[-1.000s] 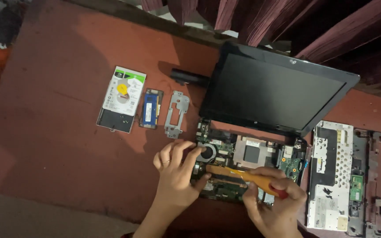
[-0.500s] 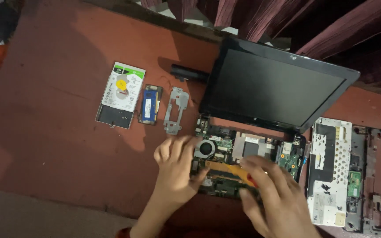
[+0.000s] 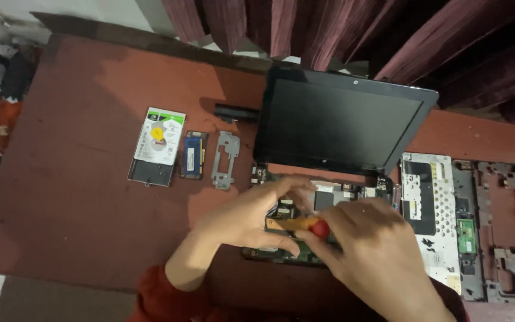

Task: Disassembling and repairing a laptop's internal hardware using a screwdriver and manual manipulation of connectors.

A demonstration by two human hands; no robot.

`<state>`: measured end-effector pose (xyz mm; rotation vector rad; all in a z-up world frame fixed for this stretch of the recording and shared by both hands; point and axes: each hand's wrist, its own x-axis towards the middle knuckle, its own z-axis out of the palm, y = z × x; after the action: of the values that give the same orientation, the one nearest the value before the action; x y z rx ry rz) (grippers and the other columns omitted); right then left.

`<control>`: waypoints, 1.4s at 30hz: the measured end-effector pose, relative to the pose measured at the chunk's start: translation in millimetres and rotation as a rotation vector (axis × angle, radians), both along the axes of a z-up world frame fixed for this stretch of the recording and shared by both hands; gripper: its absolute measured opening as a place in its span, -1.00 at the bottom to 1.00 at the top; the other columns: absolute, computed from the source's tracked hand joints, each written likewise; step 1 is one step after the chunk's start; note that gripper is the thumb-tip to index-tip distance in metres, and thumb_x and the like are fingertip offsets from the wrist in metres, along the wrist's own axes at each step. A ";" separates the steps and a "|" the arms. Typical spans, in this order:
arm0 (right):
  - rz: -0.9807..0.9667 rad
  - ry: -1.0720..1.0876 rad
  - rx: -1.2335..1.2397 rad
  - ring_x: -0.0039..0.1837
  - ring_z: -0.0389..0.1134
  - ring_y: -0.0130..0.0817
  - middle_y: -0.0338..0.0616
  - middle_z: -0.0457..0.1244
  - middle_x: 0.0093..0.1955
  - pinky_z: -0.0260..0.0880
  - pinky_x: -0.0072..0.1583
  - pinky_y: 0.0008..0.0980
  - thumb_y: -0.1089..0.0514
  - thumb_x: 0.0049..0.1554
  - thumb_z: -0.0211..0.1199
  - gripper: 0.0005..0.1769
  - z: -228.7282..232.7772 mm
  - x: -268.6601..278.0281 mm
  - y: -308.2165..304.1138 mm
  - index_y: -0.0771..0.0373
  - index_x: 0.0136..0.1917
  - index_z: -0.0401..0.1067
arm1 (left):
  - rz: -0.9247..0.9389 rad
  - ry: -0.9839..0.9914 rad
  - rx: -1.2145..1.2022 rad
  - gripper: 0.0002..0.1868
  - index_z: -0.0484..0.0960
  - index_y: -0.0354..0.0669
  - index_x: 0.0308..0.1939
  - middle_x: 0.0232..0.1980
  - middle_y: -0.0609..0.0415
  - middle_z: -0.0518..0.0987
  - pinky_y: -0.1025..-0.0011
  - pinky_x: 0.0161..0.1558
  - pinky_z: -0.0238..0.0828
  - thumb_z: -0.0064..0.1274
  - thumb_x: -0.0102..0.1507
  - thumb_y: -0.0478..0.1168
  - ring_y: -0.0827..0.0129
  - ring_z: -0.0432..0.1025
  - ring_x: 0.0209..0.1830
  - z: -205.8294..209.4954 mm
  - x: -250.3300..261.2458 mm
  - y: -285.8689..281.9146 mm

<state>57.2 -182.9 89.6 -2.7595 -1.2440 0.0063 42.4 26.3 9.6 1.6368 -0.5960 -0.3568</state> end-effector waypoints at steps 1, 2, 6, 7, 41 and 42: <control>-0.007 -0.001 0.002 -0.32 0.33 -0.38 -0.34 0.26 -0.42 0.37 -0.17 -0.34 -0.17 0.05 0.37 -0.66 -3.4 0.4 2.7 0.04 -0.31 0.37 | -0.007 -0.001 0.002 -0.09 0.05 -0.07 0.39 0.10 0.06 0.44 0.23 0.25 0.30 0.19 0.08 0.04 0.25 0.37 0.20 1.2 -0.3 -2.2; -0.001 -0.089 0.065 -0.37 0.26 -0.42 -0.35 0.21 -0.46 0.34 -0.18 -0.34 -0.21 0.06 0.38 -0.60 -6.9 0.6 5.4 0.06 -0.34 0.34 | 0.028 0.013 0.017 -0.24 0.22 -0.02 0.21 0.05 0.11 0.45 0.32 0.14 0.33 0.25 0.04 0.01 0.29 0.39 0.11 2.1 -1.1 -4.5; -0.032 -0.154 0.137 -0.51 0.03 -0.45 -0.36 -0.03 -0.58 0.18 -0.27 -0.37 -0.32 0.11 0.29 -0.40 -12.6 -2.3 10.4 0.05 -0.49 0.15 | 0.094 -0.035 -0.010 -0.75 0.45 -0.02 -0.21 -0.18 0.18 0.49 0.43 -0.19 0.33 0.06 0.13 -0.44 0.37 0.39 -0.21 -16.6 0.6 -12.3; -0.030 -0.153 0.138 -0.51 0.03 -0.45 -0.36 -0.03 -0.58 0.18 -0.27 -0.37 -0.32 0.11 0.29 -0.40 -13.1 -2.4 6.8 0.05 -0.49 0.15 | 0.096 -0.034 -0.010 -0.75 0.45 -0.02 -0.21 -0.18 0.18 0.49 0.43 -0.19 0.33 0.06 0.13 -0.44 0.37 0.39 -0.21 -16.0 0.6 -12.3; -0.001 0.026 0.029 -0.18 0.19 -0.31 -0.21 0.20 -0.18 0.19 -0.18 -0.33 -0.26 0.00 0.03 -0.56 19.2 1.4 1.9 0.07 -0.04 0.27 | 0.060 -0.135 -0.100 -0.78 0.53 -0.04 0.05 0.01 0.12 0.56 0.33 0.04 0.41 -0.03 0.33 -0.18 0.26 0.47 0.01 -35.8 1.2 -12.3; 0.140 0.285 0.191 0.21 0.34 -0.07 -0.02 0.30 0.21 0.40 0.15 -0.14 0.15 -0.07 0.37 -0.23 30.3 4.1 -0.1 0.09 0.40 0.22 | 0.054 -0.098 -0.091 -0.72 0.52 0.00 0.11 0.07 0.14 0.58 0.33 0.09 0.40 -0.04 0.33 -0.12 0.24 0.48 0.08 -33.7 1.3 -12.5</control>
<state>61.4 -182.9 119.9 -2.4041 -1.2816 0.2677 43.8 13.8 -24.2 1.5862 -0.6320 -0.2078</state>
